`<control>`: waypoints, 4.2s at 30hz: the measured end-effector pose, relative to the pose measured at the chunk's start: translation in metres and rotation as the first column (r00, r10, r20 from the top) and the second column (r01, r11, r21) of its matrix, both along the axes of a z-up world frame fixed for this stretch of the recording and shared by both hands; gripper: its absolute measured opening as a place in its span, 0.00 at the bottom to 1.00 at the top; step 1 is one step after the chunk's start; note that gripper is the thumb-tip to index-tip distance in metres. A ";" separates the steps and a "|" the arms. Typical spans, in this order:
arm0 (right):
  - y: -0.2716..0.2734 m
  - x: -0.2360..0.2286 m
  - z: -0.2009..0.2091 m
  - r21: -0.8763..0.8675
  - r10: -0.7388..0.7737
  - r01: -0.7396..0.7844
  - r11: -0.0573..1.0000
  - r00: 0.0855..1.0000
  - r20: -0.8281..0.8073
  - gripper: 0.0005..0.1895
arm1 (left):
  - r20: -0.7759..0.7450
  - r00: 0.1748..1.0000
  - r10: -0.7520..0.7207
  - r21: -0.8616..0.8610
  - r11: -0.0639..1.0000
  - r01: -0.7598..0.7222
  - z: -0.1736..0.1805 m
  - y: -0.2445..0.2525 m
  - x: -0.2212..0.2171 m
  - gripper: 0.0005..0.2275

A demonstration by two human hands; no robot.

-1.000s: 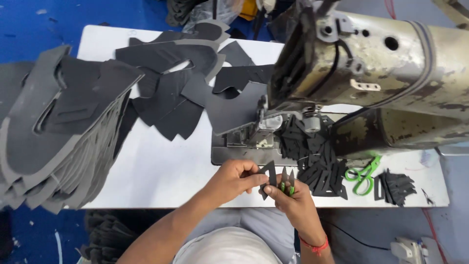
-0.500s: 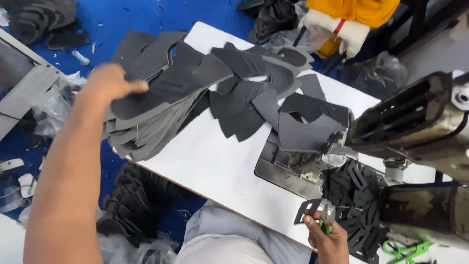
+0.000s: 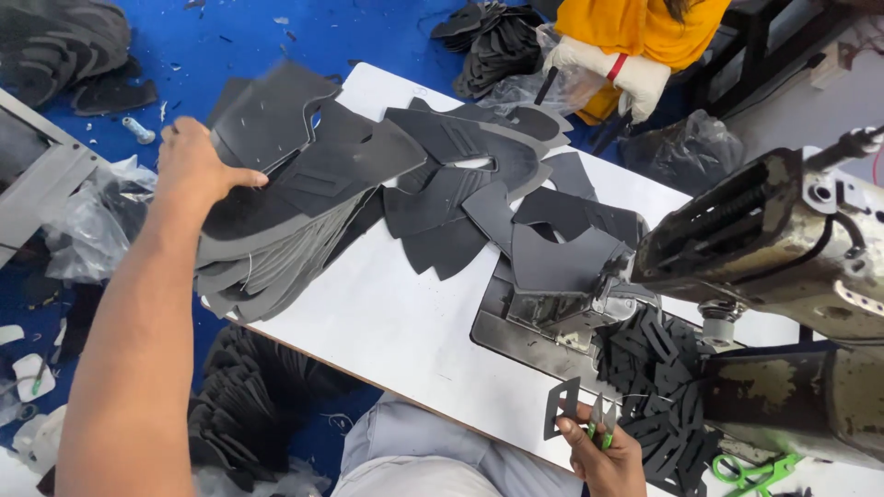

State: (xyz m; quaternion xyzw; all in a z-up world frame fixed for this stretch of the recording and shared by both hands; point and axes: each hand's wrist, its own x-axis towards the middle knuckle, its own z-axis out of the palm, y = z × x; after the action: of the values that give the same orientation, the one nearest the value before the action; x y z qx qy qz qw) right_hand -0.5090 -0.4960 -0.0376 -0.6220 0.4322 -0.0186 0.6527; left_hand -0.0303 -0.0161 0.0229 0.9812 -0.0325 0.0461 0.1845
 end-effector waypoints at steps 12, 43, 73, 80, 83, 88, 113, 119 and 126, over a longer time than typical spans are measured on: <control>-0.066 -0.064 0.009 -0.141 -0.176 0.236 0.961 0.922 0.344 0.08 | -0.131 0.954 -0.270 -0.425 0.885 0.192 0.196 -0.078 -0.192 0.13; 0.042 -0.020 0.095 -0.347 -0.085 0.108 0.932 0.993 0.080 0.18 | -0.300 0.170 -0.939 -0.945 0.316 0.079 0.023 -0.320 -0.306 0.18; 0.025 -0.027 0.073 -0.021 -0.012 0.017 1.000 0.976 0.217 0.12 | -0.342 0.257 -0.904 -0.921 0.377 0.096 0.024 -0.313 -0.309 0.15; 0.029 -0.015 0.080 -0.151 0.121 -0.096 0.984 0.978 0.170 0.16 | -0.371 0.306 -0.877 -0.875 0.440 0.201 0.036 -0.312 -0.308 0.16; 0.029 -0.013 0.076 -0.164 0.119 -0.087 0.983 0.973 0.196 0.17 | -0.226 0.333 -0.915 -0.910 0.320 0.263 0.037 -0.314 -0.303 0.21; 0.029 -0.006 0.076 -0.172 0.130 -0.098 0.980 0.974 0.187 0.17 | -0.320 0.322 -0.891 -0.862 0.415 0.290 0.026 -0.326 -0.290 0.22; 0.008 0.079 0.083 -0.078 -0.046 0.064 0.995 0.977 0.208 0.20 | -0.281 0.316 -0.906 -0.832 0.394 0.390 0.032 -0.379 -0.194 0.12; 0.002 0.093 0.095 -0.128 -0.041 0.069 0.989 0.978 0.205 0.17 | -0.220 0.269 -0.938 -0.918 0.292 0.268 0.023 -0.388 -0.185 0.11; 0.000 0.098 0.089 -0.111 -0.033 0.063 0.992 0.966 0.255 0.12 | -0.311 0.471 -0.825 -0.585 0.557 0.590 0.059 -0.379 -0.202 0.17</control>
State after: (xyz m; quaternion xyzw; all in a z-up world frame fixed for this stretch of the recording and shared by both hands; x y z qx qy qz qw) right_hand -0.4113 -0.4957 0.0513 -0.6413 0.3588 -0.1391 0.6638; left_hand -0.2325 -0.3948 0.0818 0.7798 -0.3809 -0.3178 0.3820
